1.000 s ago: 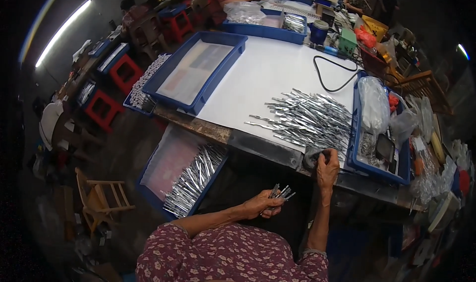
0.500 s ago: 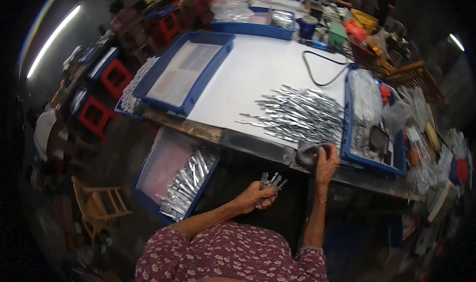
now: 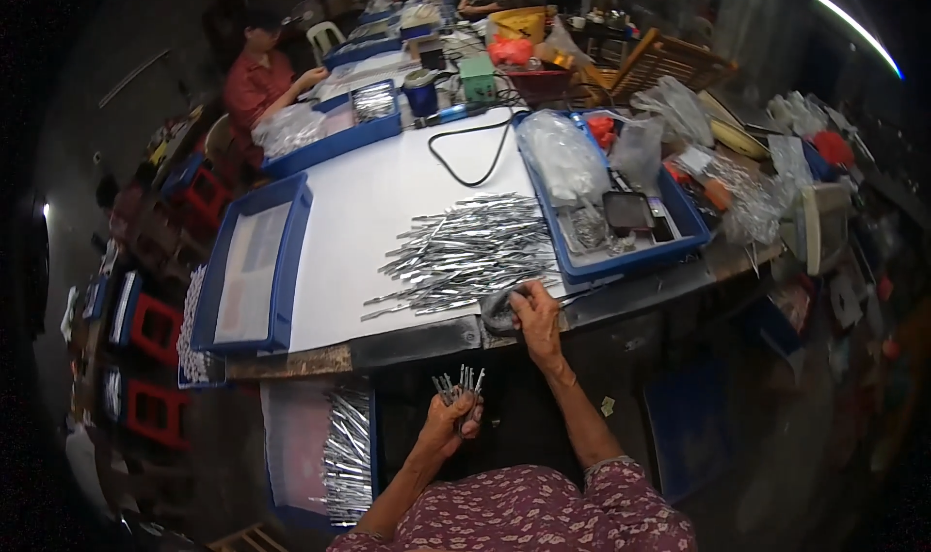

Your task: Sorting and cleaning small metal components at an industrial workbench.

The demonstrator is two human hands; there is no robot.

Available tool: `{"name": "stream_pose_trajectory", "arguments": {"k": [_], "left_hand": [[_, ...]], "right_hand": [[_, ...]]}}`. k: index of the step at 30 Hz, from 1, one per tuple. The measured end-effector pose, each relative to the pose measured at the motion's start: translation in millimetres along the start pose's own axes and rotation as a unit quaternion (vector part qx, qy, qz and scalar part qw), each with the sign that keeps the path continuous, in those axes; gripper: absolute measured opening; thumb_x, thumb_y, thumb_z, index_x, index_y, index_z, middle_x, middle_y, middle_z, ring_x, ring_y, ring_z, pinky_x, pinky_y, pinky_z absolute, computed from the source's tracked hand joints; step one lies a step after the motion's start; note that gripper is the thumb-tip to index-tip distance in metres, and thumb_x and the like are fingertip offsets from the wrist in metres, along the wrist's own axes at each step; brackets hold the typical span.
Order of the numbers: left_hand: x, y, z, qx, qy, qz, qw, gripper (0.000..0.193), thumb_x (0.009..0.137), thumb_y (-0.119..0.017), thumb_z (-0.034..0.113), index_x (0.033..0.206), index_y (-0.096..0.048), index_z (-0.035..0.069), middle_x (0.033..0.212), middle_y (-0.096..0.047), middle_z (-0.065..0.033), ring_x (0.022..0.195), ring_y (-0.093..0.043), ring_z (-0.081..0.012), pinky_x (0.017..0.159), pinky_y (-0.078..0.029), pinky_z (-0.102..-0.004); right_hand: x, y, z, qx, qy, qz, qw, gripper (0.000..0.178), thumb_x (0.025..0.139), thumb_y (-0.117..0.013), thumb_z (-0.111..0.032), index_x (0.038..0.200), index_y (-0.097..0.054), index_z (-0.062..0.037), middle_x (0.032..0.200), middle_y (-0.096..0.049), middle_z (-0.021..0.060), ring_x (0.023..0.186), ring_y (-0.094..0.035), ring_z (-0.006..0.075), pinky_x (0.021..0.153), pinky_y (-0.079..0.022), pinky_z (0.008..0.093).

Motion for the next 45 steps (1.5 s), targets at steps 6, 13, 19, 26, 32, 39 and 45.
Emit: {"name": "stream_pose_trajectory", "arguments": {"k": [6, 13, 19, 26, 32, 39, 45], "left_hand": [[1.0, -2.3, -0.9, 0.014, 0.006, 0.002, 1.0, 0.022, 0.083, -0.058, 0.019, 0.083, -0.053, -0.003, 0.063, -0.053, -0.0068, 0.043, -0.043, -0.0087, 0.038, -0.033, -0.0211], [1.9, -7.1, -3.4, 0.029, -0.008, -0.006, 1.0, 0.022, 0.084, -0.058, 0.02, 0.085, -0.052, -0.001, 0.06, -0.051, -0.0048, 0.043, -0.04, -0.0077, 0.039, -0.031, -0.0203], [5.0, -12.8, -4.4, 0.063, -0.013, -0.001, 0.998, 0.021, 0.085, -0.056, 0.02, 0.086, -0.051, 0.0, 0.06, -0.05, -0.0034, 0.043, -0.039, -0.0071, 0.039, -0.029, -0.02], [6.4, -14.6, -3.0, 0.064, -0.028, 0.002, 0.998, 0.019, 0.085, -0.056, 0.02, 0.083, -0.05, 0.002, 0.061, -0.051, -0.0038, 0.043, -0.039, -0.0073, 0.039, -0.031, -0.0196], [5.0, -15.8, 0.8, 0.079, -0.028, 0.011, 0.996, 0.018, 0.084, -0.056, 0.019, 0.082, -0.049, 0.003, 0.06, -0.051, -0.0041, 0.042, -0.04, -0.0075, 0.039, -0.031, -0.0193], [7.3, -19.5, 2.7, 0.079, -0.017, 0.016, 0.997, 0.016, 0.085, -0.056, 0.017, 0.081, -0.049, 0.004, 0.06, -0.052, -0.0047, 0.041, -0.04, -0.008, 0.038, -0.031, -0.0194], [9.4, -12.1, -4.1, 0.063, -0.014, 0.012, 0.998, 0.014, 0.084, -0.057, 0.016, 0.083, -0.05, 0.003, 0.063, -0.053, -0.006, 0.04, -0.04, -0.0099, 0.038, -0.032, -0.0204]], "right_hand": [[-15.7, -11.3, -4.7, -0.01, -0.027, -0.016, 0.999, 0.01, 0.084, -0.05, -0.013, 0.085, -0.05, -0.0022, 0.058, -0.048, -0.0005, 0.05, -0.045, 0.0051, 0.045, -0.036, 0.0198], [-34.2, -26.3, -8.6, 0.045, -0.031, -0.063, 0.997, 0.01, 0.085, -0.051, -0.012, 0.086, -0.049, -0.0021, 0.06, -0.048, -0.0009, 0.051, -0.045, 0.0054, 0.045, -0.036, 0.0201], [-53.0, -39.1, 2.7, 0.105, -0.09, -0.118, 0.983, 0.014, 0.086, -0.051, -0.013, 0.091, -0.048, -0.0008, 0.063, -0.048, -0.0009, 0.052, -0.044, 0.0046, 0.047, -0.034, 0.0187], [-63.3, -40.4, -1.4, 0.119, -0.11, -0.116, 0.98, 0.01, 0.087, -0.049, -0.011, 0.09, -0.047, -0.0011, 0.065, -0.05, 0.0008, 0.052, -0.044, 0.0042, 0.045, -0.034, 0.0174], [-60.3, -34.6, 11.7, 0.124, -0.094, -0.103, 0.982, 0.013, 0.086, -0.051, -0.012, 0.092, -0.049, -0.0005, 0.059, -0.049, -0.0011, 0.051, -0.047, 0.0039, 0.044, -0.035, 0.0174], [-53.2, -26.4, 10.6, 0.071, -0.066, -0.078, 0.992, 0.014, 0.085, -0.051, -0.012, 0.092, -0.049, -0.0004, 0.06, -0.052, 0.0003, 0.052, -0.049, 0.0045, 0.045, -0.037, 0.0177], [-58.8, -22.8, 13.7, 0.088, -0.081, -0.082, 0.989, 0.011, 0.085, -0.051, -0.012, 0.09, -0.049, -0.0019, 0.061, -0.05, -0.0005, 0.052, -0.048, 0.0041, 0.043, -0.036, 0.0174]]}}
Point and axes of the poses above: each hand's wrist, its own x-axis towards the middle knuckle, its own y-axis out of the back of the hand, z = x × y, the point moved 10 cm from there along x, towards the middle knuckle
